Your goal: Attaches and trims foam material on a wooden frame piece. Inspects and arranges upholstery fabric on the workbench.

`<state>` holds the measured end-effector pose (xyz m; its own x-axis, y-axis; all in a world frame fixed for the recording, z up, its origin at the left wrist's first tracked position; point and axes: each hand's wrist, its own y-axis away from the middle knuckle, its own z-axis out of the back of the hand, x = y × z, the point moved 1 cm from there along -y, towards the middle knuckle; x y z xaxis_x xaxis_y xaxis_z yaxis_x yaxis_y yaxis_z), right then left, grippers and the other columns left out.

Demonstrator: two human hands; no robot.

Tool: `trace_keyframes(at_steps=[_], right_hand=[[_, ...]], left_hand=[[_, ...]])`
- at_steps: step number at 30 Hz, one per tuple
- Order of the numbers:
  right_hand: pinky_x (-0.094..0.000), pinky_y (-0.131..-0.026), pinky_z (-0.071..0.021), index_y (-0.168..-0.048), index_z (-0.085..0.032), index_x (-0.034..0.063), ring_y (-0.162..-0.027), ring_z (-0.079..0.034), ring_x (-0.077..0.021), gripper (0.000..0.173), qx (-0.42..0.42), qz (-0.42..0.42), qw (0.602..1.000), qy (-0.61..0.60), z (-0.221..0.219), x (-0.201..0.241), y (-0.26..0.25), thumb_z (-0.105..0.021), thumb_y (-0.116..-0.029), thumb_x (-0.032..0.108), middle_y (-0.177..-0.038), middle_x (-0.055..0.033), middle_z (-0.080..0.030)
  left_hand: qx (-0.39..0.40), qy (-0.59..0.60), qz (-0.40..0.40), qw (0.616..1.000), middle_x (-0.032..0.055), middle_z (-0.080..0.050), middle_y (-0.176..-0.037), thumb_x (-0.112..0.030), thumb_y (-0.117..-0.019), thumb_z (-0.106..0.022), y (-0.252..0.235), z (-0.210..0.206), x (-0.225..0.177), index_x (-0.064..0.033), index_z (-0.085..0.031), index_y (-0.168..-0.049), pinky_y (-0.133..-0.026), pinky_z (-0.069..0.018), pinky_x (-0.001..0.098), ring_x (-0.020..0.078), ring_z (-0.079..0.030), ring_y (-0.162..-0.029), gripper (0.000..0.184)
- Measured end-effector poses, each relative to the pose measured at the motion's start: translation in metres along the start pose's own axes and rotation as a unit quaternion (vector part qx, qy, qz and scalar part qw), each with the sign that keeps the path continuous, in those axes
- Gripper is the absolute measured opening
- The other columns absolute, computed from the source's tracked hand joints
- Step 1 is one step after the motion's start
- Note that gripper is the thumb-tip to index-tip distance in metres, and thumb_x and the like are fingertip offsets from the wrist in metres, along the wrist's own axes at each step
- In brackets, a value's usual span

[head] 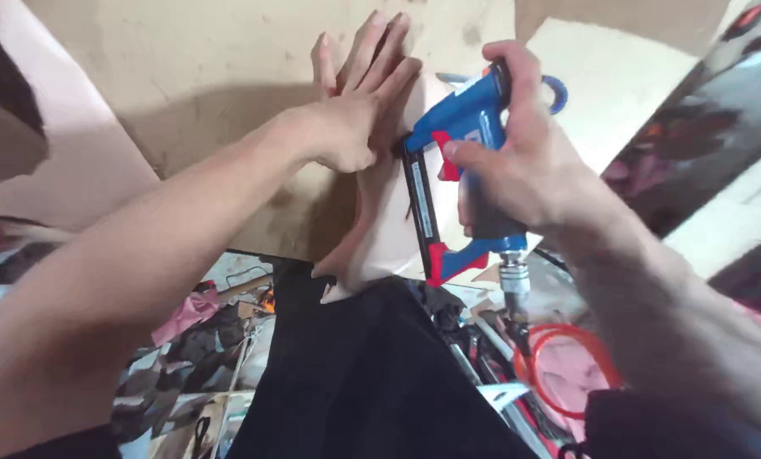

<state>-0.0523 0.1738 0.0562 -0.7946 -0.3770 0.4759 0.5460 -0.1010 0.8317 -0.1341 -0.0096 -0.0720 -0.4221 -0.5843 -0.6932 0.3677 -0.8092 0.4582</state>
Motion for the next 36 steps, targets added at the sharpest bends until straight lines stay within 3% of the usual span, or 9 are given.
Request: trace_keyframes(at_steps=[4,8,14,18,21,26,30,32,36], right_hand=[[-0.0544,-0.041,-0.0608,-0.158,-0.015,0.039,-0.053,-0.069,-0.0331,0.075,0.031,-0.063,0.995,0.077,-0.003,0.034,-0.012,-0.061,-0.1041,0.016,-0.113,-0.0219,-0.062],[-0.0494,-0.037,-0.0588,-0.157,-0.018,0.0384,-0.047,-0.065,-0.0301,0.07,0.082,-0.096,0.978,0.166,-0.006,0.063,-0.032,-0.059,-0.105,0.017,-0.104,-0.0209,-0.063],[-0.0495,-0.035,-0.057,-0.156,-0.016,0.0365,-0.043,-0.062,-0.0301,0.069,0.093,-0.125,0.963,0.219,-0.018,0.079,-0.041,-0.058,-0.1049,0.017,-0.094,-0.0192,-0.065],[-0.0483,-0.036,-0.0588,-0.156,-0.017,0.0362,-0.045,-0.064,-0.029,0.071,0.073,-0.132,0.955,0.256,-0.023,0.084,-0.043,-0.06,-0.1032,0.016,-0.099,-0.0184,-0.066],[-0.0487,-0.036,-0.0585,-0.155,-0.018,0.0364,-0.044,-0.064,-0.0287,0.071,0.074,-0.148,0.951,0.262,-0.024,0.087,-0.048,-0.061,-0.103,0.016,-0.098,-0.0184,-0.066],[-0.0492,-0.035,-0.0575,-0.156,-0.017,0.037,-0.044,-0.063,-0.0297,0.072,0.075,-0.155,0.95,0.259,-0.022,0.088,-0.049,-0.062,-0.1029,0.017,-0.097,-0.0184,-0.066],[-0.0491,-0.036,-0.0586,-0.157,-0.018,0.0379,-0.048,-0.065,-0.0312,0.073,0.042,-0.143,0.977,0.154,-0.003,0.074,-0.037,-0.062,-0.1032,0.017,-0.1,-0.0177,-0.067],[-0.049,-0.037,-0.0581,-0.155,-0.017,0.0347,-0.048,-0.065,-0.0313,0.068,-0.025,-0.154,0.987,0.037,0.007,0.052,-0.016,-0.06,-0.1047,0.018,-0.098,-0.0174,-0.066],[-0.0415,-0.047,-0.0599,-0.149,-0.03,0.0303,-0.051,-0.064,-0.0241,0.045,-0.095,-0.19,0.929,-0.302,-0.001,-0.02,0.033,-0.048,-0.1087,0.027,-0.09,-0.0142,-0.068]], left_hand=[[-0.008,0.012,-0.048,0.999,0.0088,0.013,-0.173,-0.051,-0.0843,-0.075,0.003,-0.003,0.007,-0.0166,-0.008,-0.167,-0.108,0.0179,0.0824,0.0347,0.019,-0.157,0.112],[-0.024,0.03,-0.072,0.997,0.0116,0.008,-0.174,-0.042,-0.0808,-0.079,0.004,-0.006,0.009,-0.0131,-0.012,-0.167,-0.109,0.016,0.0827,0.0379,0.016,-0.158,0.113],[-0.083,0.06,-0.092,0.991,0.0117,-0.006,-0.174,-0.026,-0.0712,-0.089,0.006,-0.014,0.018,-0.0065,-0.026,-0.162,-0.116,0.0105,0.0773,0.0323,0.003,-0.16,0.113],[-0.162,0.047,-0.08,0.982,0.0237,-0.005,-0.171,-0.043,-0.0668,-0.091,0.014,-0.019,0.027,0.0,-0.032,-0.157,-0.125,0.0016,0.0643,0.0402,-0.002,-0.159,0.116],[-0.167,0.038,-0.059,0.984,0.0242,-0.003,-0.171,-0.054,-0.0683,-0.087,0.015,-0.021,0.027,0.0008,-0.027,-0.16,-0.125,0.0048,0.0647,0.0402,-0.001,-0.159,0.123],[-0.17,0.049,-0.076,0.981,0.0242,-0.003,-0.171,-0.055,-0.0696,-0.087,0.014,-0.021,0.027,0.0045,-0.027,-0.159,-0.124,0.0048,0.0667,0.039,0.0,-0.159,0.123],[-0.184,0.047,-0.097,0.977,0.0232,-0.007,-0.171,-0.054,-0.0738,-0.084,0.016,-0.023,0.031,0.0026,-0.032,-0.158,-0.124,0.0047,0.0666,0.0372,0.0,-0.159,0.113],[-0.173,0.044,-0.102,0.979,0.0185,-0.007,-0.172,-0.054,-0.0788,-0.08,0.016,-0.023,0.03,-0.0048,-0.033,-0.159,-0.122,0.0065,0.0695,0.0359,0.0,-0.16,0.105],[-0.123,0.002,-0.115,0.986,0.0034,-0.013,-0.174,-0.051,-0.0893,-0.072,0.021,-0.021,0.027,-0.0169,-0.02,-0.166,-0.121,0.0085,0.0724,0.0258,-0.006,-0.16,0.098]])
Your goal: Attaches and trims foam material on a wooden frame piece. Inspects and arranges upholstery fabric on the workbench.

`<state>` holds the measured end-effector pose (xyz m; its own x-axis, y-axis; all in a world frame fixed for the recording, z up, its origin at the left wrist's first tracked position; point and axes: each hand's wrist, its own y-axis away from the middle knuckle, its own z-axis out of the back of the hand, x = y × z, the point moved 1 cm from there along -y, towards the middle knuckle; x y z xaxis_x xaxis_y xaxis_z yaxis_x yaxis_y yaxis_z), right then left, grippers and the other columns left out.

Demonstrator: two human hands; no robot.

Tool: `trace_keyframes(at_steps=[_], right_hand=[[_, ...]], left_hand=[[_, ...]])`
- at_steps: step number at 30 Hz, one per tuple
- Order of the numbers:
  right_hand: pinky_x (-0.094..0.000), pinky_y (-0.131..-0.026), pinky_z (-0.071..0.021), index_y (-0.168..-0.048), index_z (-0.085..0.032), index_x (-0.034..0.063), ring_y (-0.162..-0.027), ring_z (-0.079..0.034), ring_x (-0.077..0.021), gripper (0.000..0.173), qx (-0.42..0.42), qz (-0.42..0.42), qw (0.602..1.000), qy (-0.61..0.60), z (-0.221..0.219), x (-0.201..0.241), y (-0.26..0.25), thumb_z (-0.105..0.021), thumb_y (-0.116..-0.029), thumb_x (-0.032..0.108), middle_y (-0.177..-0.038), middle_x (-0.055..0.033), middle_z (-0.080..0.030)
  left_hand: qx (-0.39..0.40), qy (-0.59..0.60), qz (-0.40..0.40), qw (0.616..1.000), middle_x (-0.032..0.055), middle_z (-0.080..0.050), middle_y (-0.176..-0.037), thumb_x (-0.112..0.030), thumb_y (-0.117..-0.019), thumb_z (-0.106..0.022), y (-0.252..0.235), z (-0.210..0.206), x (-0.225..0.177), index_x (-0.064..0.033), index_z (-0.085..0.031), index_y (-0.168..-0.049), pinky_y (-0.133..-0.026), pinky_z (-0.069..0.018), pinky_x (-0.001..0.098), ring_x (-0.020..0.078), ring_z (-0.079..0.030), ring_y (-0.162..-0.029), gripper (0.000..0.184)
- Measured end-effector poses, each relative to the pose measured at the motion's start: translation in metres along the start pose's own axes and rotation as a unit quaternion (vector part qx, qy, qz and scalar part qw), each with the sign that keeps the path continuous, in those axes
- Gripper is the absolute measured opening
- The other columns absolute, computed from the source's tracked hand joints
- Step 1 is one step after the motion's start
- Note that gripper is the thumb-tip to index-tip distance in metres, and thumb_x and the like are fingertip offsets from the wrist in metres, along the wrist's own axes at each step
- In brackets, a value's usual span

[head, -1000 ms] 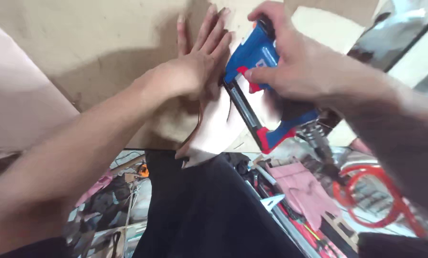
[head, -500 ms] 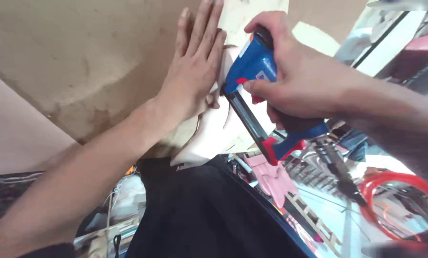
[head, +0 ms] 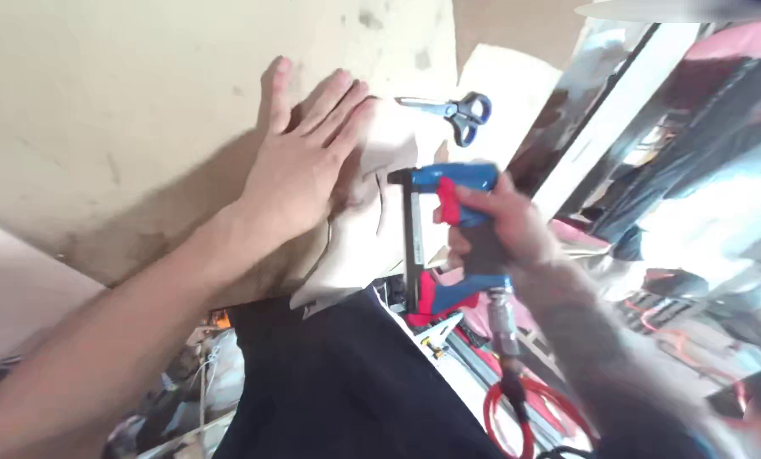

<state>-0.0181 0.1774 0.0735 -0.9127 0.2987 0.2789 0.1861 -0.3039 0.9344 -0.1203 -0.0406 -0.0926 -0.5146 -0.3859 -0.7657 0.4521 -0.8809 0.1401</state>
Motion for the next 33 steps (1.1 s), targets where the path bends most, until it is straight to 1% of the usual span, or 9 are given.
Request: trace_keyframes(at_steps=[5,10,12,14,17,19,22,27,33], right_hand=[[-0.0355,-0.05,-0.0603,-0.138,-0.043,0.0125,-0.054,-0.064,-0.0208,0.034,0.086,-0.013,0.98,-0.181,0.001,-0.054,-0.004,-0.026,-0.1114,0.024,-0.094,-0.0163,-0.068],[-0.0381,-0.046,-0.0597,-0.139,-0.039,0.013,-0.05,-0.064,-0.0244,0.031,0.032,-0.033,0.972,-0.23,-0.016,-0.049,-0.001,-0.03,-0.112,0.025,-0.092,-0.0204,-0.068],[-0.0349,-0.046,-0.0597,-0.138,-0.04,0.0135,-0.051,-0.065,-0.0218,0.03,0.008,-0.063,0.971,-0.23,-0.021,-0.044,0.0,-0.032,-0.1124,0.027,-0.093,-0.0185,-0.069],[-0.0353,-0.052,-0.0616,-0.137,-0.043,0.0114,-0.057,-0.068,-0.0211,0.031,-0.018,-0.079,0.969,-0.232,-0.029,-0.036,-0.001,-0.032,-0.1125,0.027,-0.095,-0.0168,-0.07],[-0.0437,-0.06,-0.0649,-0.138,-0.044,0.01,-0.072,-0.072,-0.0259,0.031,-0.062,-0.082,0.973,-0.207,-0.04,-0.027,-0.004,-0.039,-0.1109,0.024,-0.106,-0.016,-0.069],[-0.0432,-0.056,-0.0638,-0.14,-0.043,0.0127,-0.069,-0.072,-0.0259,0.032,-0.068,-0.062,0.982,-0.164,-0.04,-0.023,-0.004,-0.043,-0.1091,0.022,-0.106,-0.016,-0.07],[-0.0405,-0.045,-0.0593,-0.147,-0.037,0.0225,-0.056,-0.067,-0.025,0.043,-0.075,-0.027,0.993,-0.087,-0.026,-0.013,0.002,-0.051,-0.1072,0.021,-0.102,-0.0163,-0.072],[-0.0423,-0.045,-0.0606,-0.156,-0.022,0.0383,-0.053,-0.067,-0.0259,0.062,-0.141,-0.001,0.99,0.009,-0.002,-0.025,0.062,-0.055,-0.1067,0.02,-0.1,-0.0137,-0.071],[-0.0419,-0.044,-0.0598,-0.157,-0.026,0.0318,-0.056,-0.068,-0.0241,0.062,-0.183,0.086,0.979,-0.012,0.044,-0.075,0.106,-0.055,-0.1032,0.018,-0.105,-0.0105,-0.072]], left_hand=[[0.042,-0.019,-0.032,0.998,0.0026,-0.013,-0.174,-0.037,-0.0755,-0.087,-0.004,0.003,0.003,-0.0194,-0.015,-0.167,-0.118,0.0089,0.0762,0.0266,-0.007,-0.16,0.118],[0.044,-0.007,-0.036,0.998,0.0011,-0.019,-0.172,-0.042,-0.0828,-0.078,-0.003,0.005,0.007,-0.0182,-0.024,-0.165,-0.119,0.0089,0.075,0.0272,-0.009,-0.16,0.102],[0.055,0.067,-0.029,0.996,-0.0015,-0.03,-0.169,-0.051,-0.0906,-0.069,-0.008,0.019,0.012,-0.0183,-0.036,-0.161,-0.121,0.0097,0.0719,0.0237,-0.014,-0.159,0.084],[0.023,0.106,-0.032,0.994,0.001,-0.053,-0.154,-0.055,-0.0982,-0.056,-0.031,0.033,0.014,-0.0172,-0.058,-0.146,-0.125,-0.007,0.0648,0.0229,-0.038,-0.15,0.061],[0.067,0.111,-0.104,0.986,0.0029,-0.059,-0.147,-0.064,-0.0993,-0.049,-0.089,0.025,-0.004,-0.0209,-0.056,-0.147,-0.12,-0.031,0.0556,0.0257,-0.05,-0.14,0.065],[0.15,0.076,-0.196,0.966,0.0031,-0.061,-0.145,-0.06,-0.1003,-0.05,-0.121,0.001,-0.014,-0.0262,-0.054,-0.148,-0.123,-0.0276,0.0543,0.0299,-0.047,-0.143,0.059],[0.178,-0.024,-0.286,0.941,0.001,-0.063,-0.141,-0.044,-0.0998,-0.057,-0.132,-0.007,-0.012,-0.0283,-0.068,-0.133,-0.128,-0.0095,0.0607,0.0243,-0.051,-0.14,0.038],[0.151,-0.029,-0.222,0.963,-0.003,-0.056,-0.151,-0.041,-0.1027,-0.057,-0.099,0.024,0.013,-0.0243,-0.062,-0.142,-0.129,-0.0065,0.0587,0.0169,-0.041,-0.148,0.043],[0.024,0.004,-0.12,0.992,-0.0047,-0.06,-0.147,-0.037,-0.1039,-0.056,-0.061,0.04,0.027,-0.0194,-0.065,-0.139,-0.129,-0.019,0.0462,0.016,-0.047,-0.144,0.04]])
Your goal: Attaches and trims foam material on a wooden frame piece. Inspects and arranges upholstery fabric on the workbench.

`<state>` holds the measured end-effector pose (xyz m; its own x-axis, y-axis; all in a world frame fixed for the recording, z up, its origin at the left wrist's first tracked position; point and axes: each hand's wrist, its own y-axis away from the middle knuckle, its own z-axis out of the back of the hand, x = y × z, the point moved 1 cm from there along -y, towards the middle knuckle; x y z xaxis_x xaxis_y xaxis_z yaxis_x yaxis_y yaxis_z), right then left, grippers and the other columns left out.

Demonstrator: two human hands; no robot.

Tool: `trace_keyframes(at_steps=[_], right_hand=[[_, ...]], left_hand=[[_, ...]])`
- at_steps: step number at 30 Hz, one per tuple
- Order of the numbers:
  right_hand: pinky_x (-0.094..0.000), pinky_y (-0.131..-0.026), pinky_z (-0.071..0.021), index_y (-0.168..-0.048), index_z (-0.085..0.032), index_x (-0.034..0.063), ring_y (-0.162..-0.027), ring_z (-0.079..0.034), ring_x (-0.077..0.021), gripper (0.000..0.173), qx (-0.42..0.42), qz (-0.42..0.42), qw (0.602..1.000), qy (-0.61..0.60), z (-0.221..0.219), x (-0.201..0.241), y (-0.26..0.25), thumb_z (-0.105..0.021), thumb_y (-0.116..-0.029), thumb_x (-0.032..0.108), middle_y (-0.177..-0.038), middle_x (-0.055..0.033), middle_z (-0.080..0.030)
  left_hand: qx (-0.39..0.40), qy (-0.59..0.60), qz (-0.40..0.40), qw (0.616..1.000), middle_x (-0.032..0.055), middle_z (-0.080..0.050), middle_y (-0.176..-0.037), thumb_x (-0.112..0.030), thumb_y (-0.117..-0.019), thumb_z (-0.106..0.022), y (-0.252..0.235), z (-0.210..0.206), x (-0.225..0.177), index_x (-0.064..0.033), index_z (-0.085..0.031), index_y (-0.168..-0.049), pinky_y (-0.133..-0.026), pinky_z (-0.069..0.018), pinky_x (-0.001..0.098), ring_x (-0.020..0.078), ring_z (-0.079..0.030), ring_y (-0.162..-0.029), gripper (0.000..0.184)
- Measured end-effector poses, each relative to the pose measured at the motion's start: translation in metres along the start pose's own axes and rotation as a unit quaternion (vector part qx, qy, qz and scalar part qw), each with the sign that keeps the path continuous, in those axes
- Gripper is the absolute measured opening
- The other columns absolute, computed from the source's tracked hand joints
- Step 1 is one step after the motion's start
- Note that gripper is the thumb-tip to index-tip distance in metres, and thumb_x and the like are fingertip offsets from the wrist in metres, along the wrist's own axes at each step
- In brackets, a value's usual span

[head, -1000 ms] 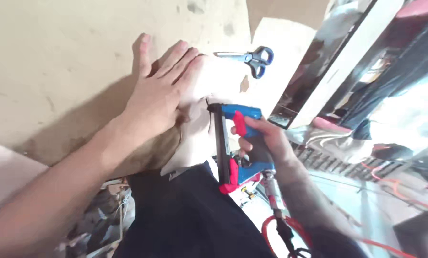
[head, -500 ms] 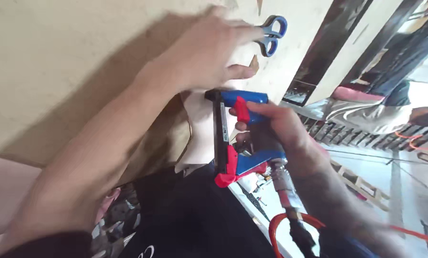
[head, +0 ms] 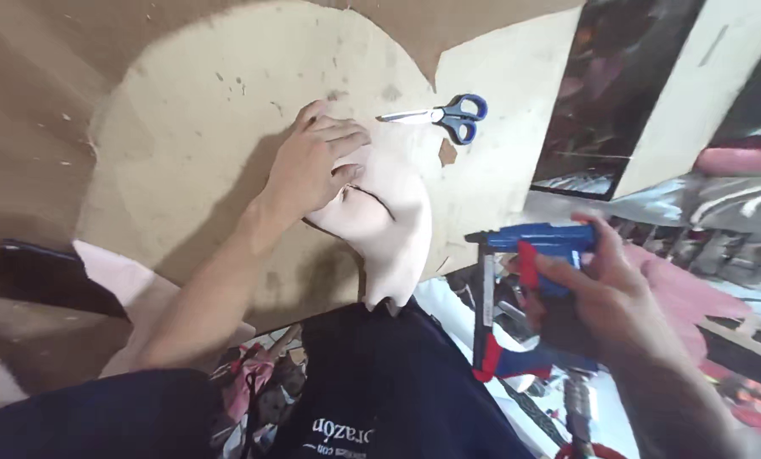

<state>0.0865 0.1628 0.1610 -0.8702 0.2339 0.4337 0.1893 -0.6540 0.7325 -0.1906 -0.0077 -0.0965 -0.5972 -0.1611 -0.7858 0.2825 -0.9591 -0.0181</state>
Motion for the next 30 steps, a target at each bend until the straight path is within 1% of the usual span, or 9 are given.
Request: trace_keyframes(at_steps=[7,12,14,17,20,22,24,28,30], right_hand=[[-0.0422,-0.044,-0.0587,-0.158,-0.022,0.0335,-0.056,-0.066,-0.0234,0.07,-0.018,0.035,0.998,-0.048,0.097,-0.072,0.004,-0.06,-0.1002,0.018,-0.107,-0.0103,-0.069],[-0.0395,-0.042,-0.0561,-0.153,-0.029,0.0255,-0.055,-0.064,-0.0223,0.056,0.117,0.046,0.989,-0.081,0.146,-0.11,-0.034,-0.055,-0.1036,0.019,-0.104,-0.0114,-0.07],[-0.0394,-0.04,-0.0564,-0.154,-0.031,0.0308,-0.054,-0.064,-0.0214,0.058,0.196,0.081,0.976,-0.055,0.128,-0.093,-0.054,-0.054,-0.1025,0.019,-0.103,-0.0085,-0.069],[-0.0395,-0.038,-0.0564,-0.156,-0.026,0.0403,-0.05,-0.063,-0.0214,0.064,0.252,0.079,0.964,-0.02,0.061,-0.055,-0.066,-0.055,-0.104,0.018,-0.102,-0.0078,-0.069],[-0.0476,-0.04,-0.0598,-0.16,-0.015,0.0442,-0.056,-0.067,-0.0292,0.08,0.307,0.089,0.947,0.041,-0.012,-0.025,-0.078,-0.06,-0.1024,0.012,-0.117,-0.0137,-0.063],[-0.0517,-0.04,-0.0603,-0.16,-0.014,0.0426,-0.057,-0.069,-0.0332,0.082,0.328,0.102,0.935,0.093,-0.054,-0.01,-0.081,-0.06,-0.1022,0.008,-0.119,-0.0175,-0.062],[-0.0535,-0.039,-0.0594,-0.159,-0.016,0.0402,-0.054,-0.068,-0.0349,0.078,0.318,0.089,0.935,0.13,-0.087,0.001,-0.077,-0.059,-0.1026,0.008,-0.113,-0.0193,-0.064],[-0.0519,-0.04,-0.0598,-0.156,-0.018,0.0355,-0.052,-0.068,-0.0336,0.07,0.254,0.056,0.944,0.205,-0.125,0.016,-0.063,-0.057,-0.1037,0.011,-0.104,-0.0184,-0.068],[-0.0517,-0.04,-0.0597,-0.156,-0.02,0.0362,-0.051,-0.068,-0.0329,0.07,0.213,0.057,0.942,0.252,-0.135,0.022,-0.053,-0.058,-0.1033,0.01,-0.104,-0.018,-0.067]], left_hand=[[-0.198,-0.054,0.182,0.962,0.0015,-0.065,-0.141,-0.033,-0.1004,-0.065,0.075,-0.011,-0.032,-0.0126,-0.067,-0.136,-0.116,-0.0428,0.0372,0.0171,-0.057,-0.133,0.041],[-0.303,-0.021,0.302,0.904,0.0066,-0.063,-0.141,-0.024,-0.0981,-0.071,0.112,-0.06,-0.095,-0.007,-0.062,-0.14,-0.113,-0.0497,0.0332,0.0138,-0.06,-0.13,0.046],[-0.408,-0.031,0.298,0.863,0.0079,-0.068,-0.133,-0.026,-0.0947,-0.075,0.107,-0.095,-0.097,-0.0045,-0.068,-0.132,-0.107,-0.0555,0.0363,0.0161,-0.066,-0.122,0.044],[-0.468,-0.038,0.332,0.818,0.0067,-0.07,-0.132,-0.028,-0.0944,-0.075,0.097,-0.131,-0.119,-0.0053,-0.069,-0.131,-0.105,-0.0508,0.0403,0.0156,-0.066,-0.118,0.043],[-0.446,-0.024,0.344,0.826,0.0053,-0.07,-0.132,-0.033,-0.0958,-0.073,0.104,-0.141,-0.125,-0.009,-0.07,-0.131,-0.106,-0.0481,0.0432,0.0151,-0.065,-0.12,0.042],[-0.443,-0.048,0.33,0.832,0.0028,-0.073,-0.125,-0.03,-0.098,-0.07,0.112,-0.143,-0.116,-0.0127,-0.073,-0.128,-0.099,-0.0525,0.0449,0.0158,-0.069,-0.113,0.035],[-0.444,-0.083,0.34,0.825,-0.0009,-0.072,-0.128,-0.024,-0.1009,-0.062,0.114,-0.15,-0.113,-0.0174,-0.073,-0.13,-0.095,-0.0472,0.0459,0.0204,-0.064,-0.113,0.032],[-0.444,-0.112,0.399,0.794,-0.0114,-0.064,-0.141,-0.024,-0.1019,-0.053,0.108,-0.155,-0.118,-0.0288,-0.073,-0.13,-0.102,-0.0368,0.0494,0.0209,-0.057,-0.128,0.035],[-0.43,-0.113,0.411,0.796,-0.0081,-0.059,-0.148,-0.027,-0.1013,-0.056,0.111,-0.152,-0.122,-0.032,-0.072,-0.131,-0.098,-0.0359,0.0517,0.0252,-0.055,-0.13,0.034]])
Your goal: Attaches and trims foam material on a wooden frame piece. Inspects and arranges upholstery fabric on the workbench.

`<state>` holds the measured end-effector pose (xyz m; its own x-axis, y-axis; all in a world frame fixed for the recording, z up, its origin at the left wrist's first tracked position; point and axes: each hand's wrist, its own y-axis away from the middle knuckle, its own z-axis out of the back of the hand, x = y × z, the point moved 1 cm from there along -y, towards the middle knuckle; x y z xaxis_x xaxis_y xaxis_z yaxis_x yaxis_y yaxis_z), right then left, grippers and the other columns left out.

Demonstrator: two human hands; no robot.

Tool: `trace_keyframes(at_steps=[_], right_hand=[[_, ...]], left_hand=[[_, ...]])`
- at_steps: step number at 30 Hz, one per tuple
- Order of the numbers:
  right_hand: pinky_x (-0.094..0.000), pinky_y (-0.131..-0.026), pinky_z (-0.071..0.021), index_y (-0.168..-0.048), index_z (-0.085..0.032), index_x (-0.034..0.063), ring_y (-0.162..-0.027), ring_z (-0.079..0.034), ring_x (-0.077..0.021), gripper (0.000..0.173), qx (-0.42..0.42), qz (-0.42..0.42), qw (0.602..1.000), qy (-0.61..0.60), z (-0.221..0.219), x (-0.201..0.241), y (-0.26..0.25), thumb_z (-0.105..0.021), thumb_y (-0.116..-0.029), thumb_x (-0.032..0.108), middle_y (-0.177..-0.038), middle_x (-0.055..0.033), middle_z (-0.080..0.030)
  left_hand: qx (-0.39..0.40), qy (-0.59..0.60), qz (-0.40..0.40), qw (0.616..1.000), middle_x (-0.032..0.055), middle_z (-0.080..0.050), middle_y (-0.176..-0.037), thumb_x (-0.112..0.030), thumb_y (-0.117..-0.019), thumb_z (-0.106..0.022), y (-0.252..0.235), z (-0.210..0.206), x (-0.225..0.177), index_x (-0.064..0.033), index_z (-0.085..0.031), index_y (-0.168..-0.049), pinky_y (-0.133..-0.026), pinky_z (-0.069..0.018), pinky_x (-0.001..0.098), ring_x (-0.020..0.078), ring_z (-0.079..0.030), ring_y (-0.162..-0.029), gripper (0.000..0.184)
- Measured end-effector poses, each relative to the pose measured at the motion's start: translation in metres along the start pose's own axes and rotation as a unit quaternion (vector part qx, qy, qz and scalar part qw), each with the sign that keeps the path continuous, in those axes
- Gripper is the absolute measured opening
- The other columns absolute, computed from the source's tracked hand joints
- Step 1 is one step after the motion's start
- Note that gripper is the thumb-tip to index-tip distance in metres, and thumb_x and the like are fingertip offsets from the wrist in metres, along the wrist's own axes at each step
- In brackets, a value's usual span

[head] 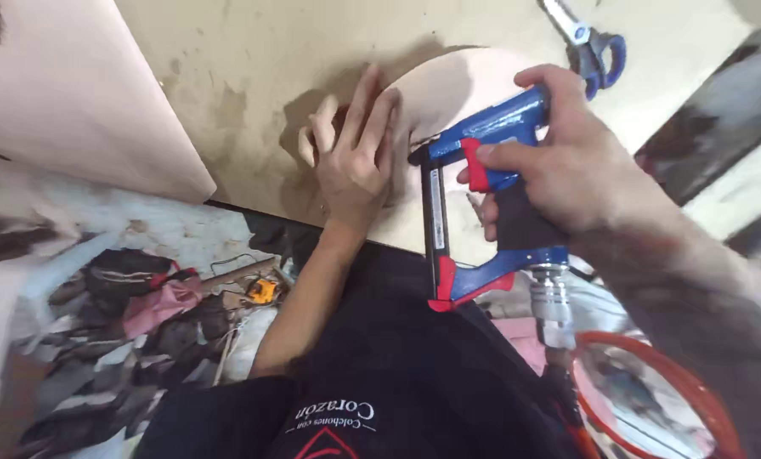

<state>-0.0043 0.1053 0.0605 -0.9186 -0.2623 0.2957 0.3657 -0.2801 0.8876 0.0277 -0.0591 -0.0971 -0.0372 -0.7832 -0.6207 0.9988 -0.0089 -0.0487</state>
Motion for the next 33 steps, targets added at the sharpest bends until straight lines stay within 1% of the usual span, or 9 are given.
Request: trace_keyframes(at_steps=[2,4,6,11,15,17,19,24,33], right_hand=[[-0.0517,-0.041,-0.0599,-0.156,-0.021,0.038,-0.053,-0.068,-0.0333,0.07,-0.025,-0.027,0.999,0.035,-0.008,0.01,0.003,-0.058,-0.1037,0.011,-0.106,-0.0185,-0.068],[-0.0485,-0.042,-0.06,-0.156,-0.021,0.0391,-0.054,-0.068,-0.031,0.069,-0.05,-0.066,0.996,0.038,-0.013,0.018,0.007,-0.058,-0.1045,0.013,-0.105,-0.0172,-0.069],[-0.0478,-0.042,-0.0597,-0.156,-0.02,0.0397,-0.053,-0.068,-0.0305,0.069,-0.079,-0.104,0.991,0.03,-0.019,0.026,0.006,-0.058,-0.1043,0.014,-0.104,-0.0176,-0.069],[-0.0506,-0.044,-0.0604,-0.154,-0.021,0.0381,-0.056,-0.069,-0.0342,0.067,-0.109,-0.162,0.978,0.067,-0.036,0.043,0.005,-0.058,-0.1043,0.013,-0.106,-0.0209,-0.067],[-0.046,-0.043,-0.0592,-0.154,-0.022,0.0377,-0.052,-0.066,-0.0302,0.063,-0.138,-0.202,0.966,0.082,-0.047,0.057,0.0,-0.057,-0.1055,0.016,-0.099,-0.0194,-0.068],[-0.0459,-0.041,-0.0582,-0.153,-0.022,0.0385,-0.05,-0.065,-0.0296,0.063,-0.165,-0.233,0.955,0.078,-0.056,0.064,-0.003,-0.057,-0.1056,0.016,-0.097,-0.019,-0.067],[-0.0455,-0.041,-0.0584,-0.153,-0.022,0.0376,-0.051,-0.066,-0.0295,0.065,-0.175,-0.244,0.951,0.066,-0.059,0.066,-0.003,-0.058,-0.1046,0.013,-0.099,-0.019,-0.066],[-0.0369,-0.045,-0.057,-0.153,-0.023,0.0393,-0.054,-0.063,-0.0221,0.058,-0.124,-0.289,0.949,0.025,-0.04,0.054,-0.005,-0.055,-0.1068,0.023,-0.096,-0.0134,-0.065],[-0.0405,-0.045,-0.0588,-0.153,-0.022,0.0359,-0.053,-0.065,-0.025,0.062,-0.095,-0.254,0.962,-0.02,-0.027,0.043,-0.008,-0.056,-0.1052,0.017,-0.095,-0.0158,-0.066]], left_hand=[[0.034,0.001,-0.007,0.999,0.0007,-0.05,-0.157,-0.031,-0.102,-0.058,0.002,0.012,0.002,-0.0315,-0.069,-0.135,-0.103,-0.033,0.0584,0.0328,-0.046,-0.138,0.035],[0.059,0.016,-0.026,0.998,0.007,-0.038,-0.164,-0.036,-0.1039,-0.054,0.002,0.014,0.002,-0.0304,-0.062,-0.143,-0.116,-0.0158,0.075,0.0396,-0.028,-0.152,0.04],[0.054,0.03,-0.036,0.997,0.0079,-0.033,-0.167,-0.038,-0.1037,-0.052,-0.001,0.009,0.005,-0.0306,-0.059,-0.146,-0.114,-0.0073,0.0819,0.0419,-0.021,-0.155,0.044],[0.032,0.02,-0.024,0.999,0.0042,-0.047,-0.159,-0.037,-0.1032,-0.052,-0.009,0.007,0.006,-0.0363,-0.065,-0.138,-0.112,-0.0114,0.0815,0.0396,-0.033,-0.152,0.038],[0.07,0.058,0.001,0.996,0.0034,-0.035,-0.166,-0.038,-0.1023,-0.052,-0.008,0.005,0.007,-0.0333,-0.059,-0.146,-0.112,-0.0079,0.0829,0.0395,-0.024,-0.155,0.044],[0.033,0.062,0.01,0.997,0.001,-0.045,-0.161,-0.035,-0.0998,-0.057,-0.011,0.0,0.007,-0.0338,-0.065,-0.138,-0.111,-0.0101,0.0815,0.0384,-0.033,-0.152,0.039],[0.046,0.074,0.007,0.996,0.0025,-0.04,-0.164,-0.033,-0.1007,-0.056,-0.01,-0.002,0.007,-0.0335,-0.063,-0.141,-0.11,-0.0084,0.0834,0.0396,-0.029,-0.153,0.041],[0.065,0.085,0.011,0.994,-0.0021,-0.04,-0.164,-0.036,-0.1021,-0.055,-0.01,0.001,0.01,-0.0364,-0.058,-0.146,-0.112,-0.0112,0.0803,0.0363,-0.029,-0.154,0.044],[0.067,0.056,0.0,0.996,-0.0091,-0.044,-0.161,-0.029,-0.1029,-0.054,-0.012,0.005,0.003,-0.0339,-0.061,-0.144,-0.111,-0.0103,0.082,0.0362,-0.028,-0.154,0.042]])
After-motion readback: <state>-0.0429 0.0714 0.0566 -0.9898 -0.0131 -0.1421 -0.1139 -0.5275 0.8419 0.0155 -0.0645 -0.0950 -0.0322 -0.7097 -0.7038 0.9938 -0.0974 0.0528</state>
